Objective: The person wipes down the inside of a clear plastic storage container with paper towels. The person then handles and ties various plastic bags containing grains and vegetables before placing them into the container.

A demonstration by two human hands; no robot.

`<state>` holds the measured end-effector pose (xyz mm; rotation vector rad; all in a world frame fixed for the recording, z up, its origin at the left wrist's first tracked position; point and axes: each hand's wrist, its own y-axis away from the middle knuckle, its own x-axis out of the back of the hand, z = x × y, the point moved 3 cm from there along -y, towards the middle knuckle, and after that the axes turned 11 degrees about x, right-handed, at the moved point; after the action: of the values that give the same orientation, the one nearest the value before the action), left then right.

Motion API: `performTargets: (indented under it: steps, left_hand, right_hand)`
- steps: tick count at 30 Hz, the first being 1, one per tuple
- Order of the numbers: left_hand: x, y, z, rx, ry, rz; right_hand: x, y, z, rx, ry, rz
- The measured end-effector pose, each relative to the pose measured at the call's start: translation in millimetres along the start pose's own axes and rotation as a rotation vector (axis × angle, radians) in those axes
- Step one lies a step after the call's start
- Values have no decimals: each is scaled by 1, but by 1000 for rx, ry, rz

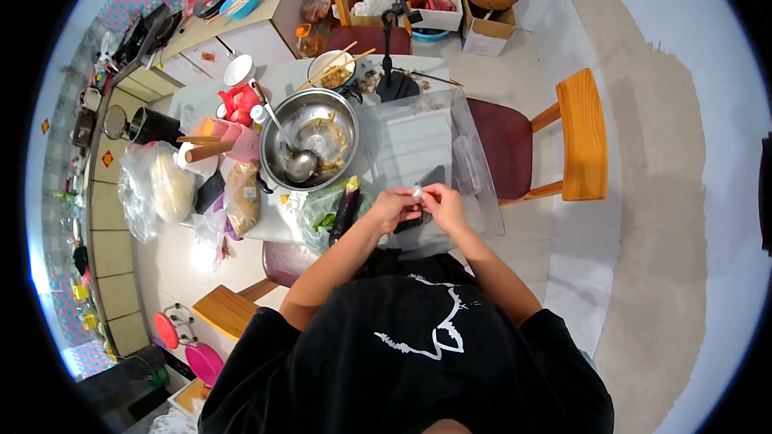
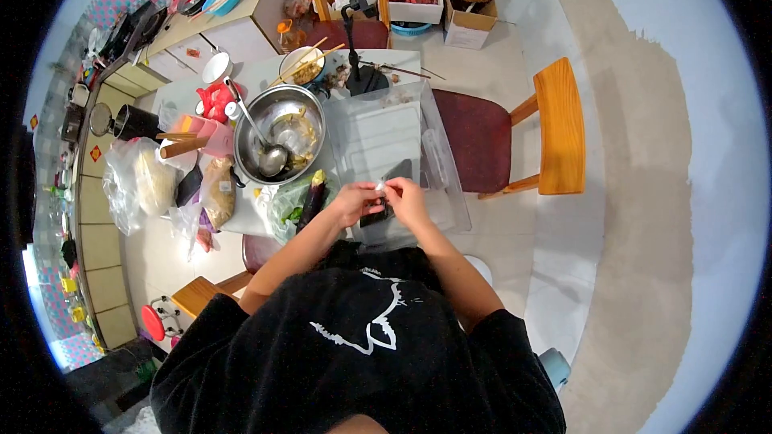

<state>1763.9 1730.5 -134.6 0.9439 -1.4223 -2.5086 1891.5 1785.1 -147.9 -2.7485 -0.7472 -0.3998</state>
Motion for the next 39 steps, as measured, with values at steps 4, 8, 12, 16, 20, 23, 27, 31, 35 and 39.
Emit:
performTargets:
  steps: [4,8,12,16,20,23,27,31,35,39]
  left_hand:
    - [2,-14,-8,-30,114,67]
    - [0,-10,-9,-24,177,80]
    - [3,-12,-10,54,214,47]
    - [7,-15,-10,75,194,10]
    - [9,-15,-11,22,107,-93]
    - [6,-15,-13,-69,8,-136]
    - [6,-23,-6,-228,-427,114]
    - [1,-20,-1,-381,-782,368]
    - [1,-20,-7,-480,-872,488]
    - [4,-14,-9,-522,-469,459]
  right_hand:
    - [-9,6,11,-299,-392,101]
    - [-19,11,12,-277,-328,196]
    - [-18,8,3,-242,-172,151]
    - [-15,8,6,-188,-141,51]
    - [-1,1,-3,-359,-417,-32]
    - [8,-5,-2,67,25,-202]
    - [15,-12,-19,242,353,-318]
    - [16,-14,-10,140,189,-325]
    - [13,-14,5,33,126,-322]
    - [13,-13,-9,-402,-96,-458]
